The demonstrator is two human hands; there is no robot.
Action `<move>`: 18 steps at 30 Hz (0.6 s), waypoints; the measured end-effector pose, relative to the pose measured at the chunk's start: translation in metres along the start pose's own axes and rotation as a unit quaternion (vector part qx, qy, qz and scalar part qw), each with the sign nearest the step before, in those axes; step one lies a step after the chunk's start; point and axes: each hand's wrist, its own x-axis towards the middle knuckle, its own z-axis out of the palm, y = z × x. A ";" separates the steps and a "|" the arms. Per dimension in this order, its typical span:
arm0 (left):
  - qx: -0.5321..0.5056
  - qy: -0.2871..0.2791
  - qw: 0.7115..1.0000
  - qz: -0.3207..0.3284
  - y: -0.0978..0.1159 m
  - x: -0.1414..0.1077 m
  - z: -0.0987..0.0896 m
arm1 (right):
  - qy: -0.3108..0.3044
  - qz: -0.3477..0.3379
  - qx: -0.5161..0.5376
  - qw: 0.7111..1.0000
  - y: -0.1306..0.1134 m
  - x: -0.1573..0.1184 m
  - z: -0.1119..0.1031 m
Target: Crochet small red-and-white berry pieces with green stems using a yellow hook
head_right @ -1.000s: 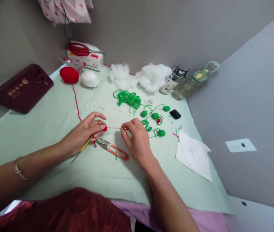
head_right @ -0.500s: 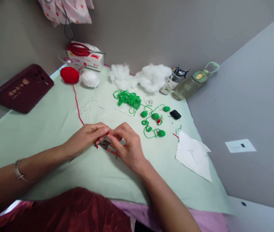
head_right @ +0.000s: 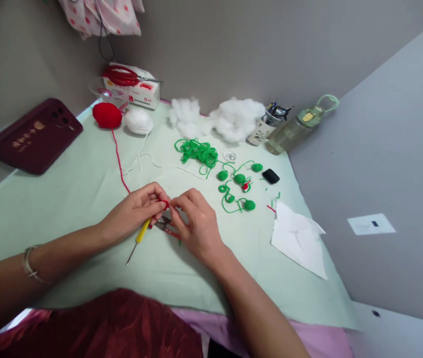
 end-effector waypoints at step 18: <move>-0.022 -0.033 0.999 0.018 -0.004 0.000 -0.001 | 0.026 0.072 0.064 0.995 0.001 0.002 -0.001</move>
